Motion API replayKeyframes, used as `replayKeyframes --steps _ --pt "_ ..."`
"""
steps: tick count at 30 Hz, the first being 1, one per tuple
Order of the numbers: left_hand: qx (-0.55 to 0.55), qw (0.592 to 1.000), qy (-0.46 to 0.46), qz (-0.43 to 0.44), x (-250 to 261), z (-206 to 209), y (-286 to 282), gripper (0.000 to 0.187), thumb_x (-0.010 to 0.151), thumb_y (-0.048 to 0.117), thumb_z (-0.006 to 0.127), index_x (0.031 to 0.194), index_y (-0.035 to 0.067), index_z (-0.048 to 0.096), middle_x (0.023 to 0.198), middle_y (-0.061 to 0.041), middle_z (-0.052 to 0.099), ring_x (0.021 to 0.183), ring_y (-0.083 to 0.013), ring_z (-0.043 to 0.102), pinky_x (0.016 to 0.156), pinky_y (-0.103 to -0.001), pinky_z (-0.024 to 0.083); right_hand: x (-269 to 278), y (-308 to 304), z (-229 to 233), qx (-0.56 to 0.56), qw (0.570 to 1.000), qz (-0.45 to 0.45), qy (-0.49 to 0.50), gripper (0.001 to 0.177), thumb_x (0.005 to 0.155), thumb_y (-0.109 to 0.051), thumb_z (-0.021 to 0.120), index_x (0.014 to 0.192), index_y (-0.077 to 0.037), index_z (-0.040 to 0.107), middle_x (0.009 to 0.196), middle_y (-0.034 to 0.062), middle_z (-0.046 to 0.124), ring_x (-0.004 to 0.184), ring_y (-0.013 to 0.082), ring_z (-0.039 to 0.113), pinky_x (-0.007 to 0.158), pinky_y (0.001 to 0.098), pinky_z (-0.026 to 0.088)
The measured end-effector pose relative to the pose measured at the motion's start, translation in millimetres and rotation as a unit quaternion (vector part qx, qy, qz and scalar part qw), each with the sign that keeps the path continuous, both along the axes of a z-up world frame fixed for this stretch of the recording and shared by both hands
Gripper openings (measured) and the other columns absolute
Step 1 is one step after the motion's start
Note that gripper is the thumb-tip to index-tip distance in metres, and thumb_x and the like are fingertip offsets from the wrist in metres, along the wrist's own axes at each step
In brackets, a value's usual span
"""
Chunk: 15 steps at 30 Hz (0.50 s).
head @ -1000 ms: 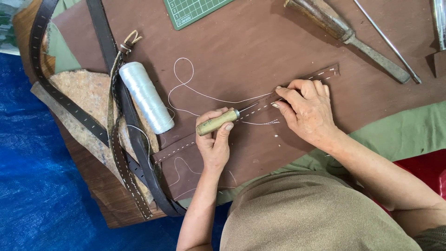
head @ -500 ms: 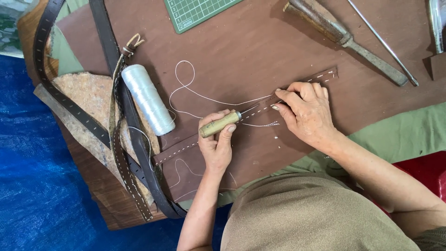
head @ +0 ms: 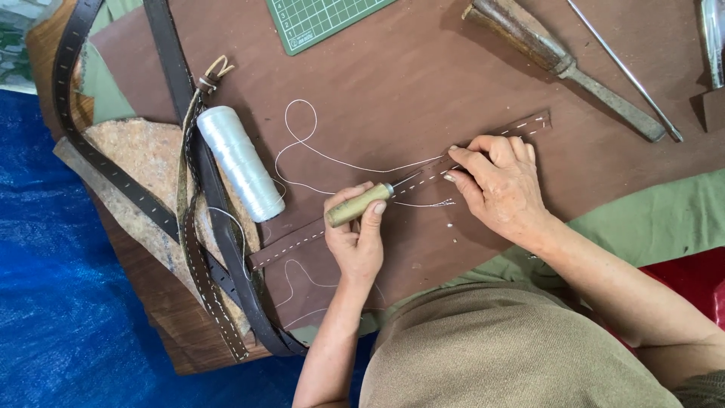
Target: Punching a series of holes into a leather strap using an awl and a wooden mallet on a workbench.
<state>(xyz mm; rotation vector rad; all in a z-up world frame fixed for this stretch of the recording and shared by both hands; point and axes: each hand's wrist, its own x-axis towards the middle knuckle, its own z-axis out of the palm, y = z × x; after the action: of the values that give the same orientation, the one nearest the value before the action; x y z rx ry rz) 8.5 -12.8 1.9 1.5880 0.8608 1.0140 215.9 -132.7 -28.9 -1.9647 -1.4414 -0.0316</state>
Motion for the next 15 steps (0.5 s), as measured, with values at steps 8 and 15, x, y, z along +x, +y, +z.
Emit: replayKeyframes --steps 8,15 --pt "0.122 0.989 0.081 -0.011 37.5 41.9 -2.5 0.025 0.089 0.012 0.08 0.108 0.004 0.065 0.104 -0.01 0.073 0.097 -0.0311 0.076 0.086 -0.04 0.061 -0.5 0.4 4.0 0.013 1.0 0.004 0.003 0.024 0.097 -0.025 0.076 0.12 -0.018 0.076 0.109 0.004 0.057 0.099 0.0271 0.057 0.083 0.0393 0.044" --pt "0.126 0.978 0.155 -0.058 41.1 49.2 4.0 0.027 0.087 0.02 0.083 0.109 0.015 0.069 0.101 -0.001 0.077 0.094 -0.0291 0.073 0.092 -0.041 0.056 42.4 -2.1 39.6 0.07 0.996 -0.018 -0.048 0.011 0.103 -0.013 0.073 0.113 -0.008 0.076 0.108 0.0118 0.064 0.097 0.0316 0.06 0.088 0.0416 0.045"
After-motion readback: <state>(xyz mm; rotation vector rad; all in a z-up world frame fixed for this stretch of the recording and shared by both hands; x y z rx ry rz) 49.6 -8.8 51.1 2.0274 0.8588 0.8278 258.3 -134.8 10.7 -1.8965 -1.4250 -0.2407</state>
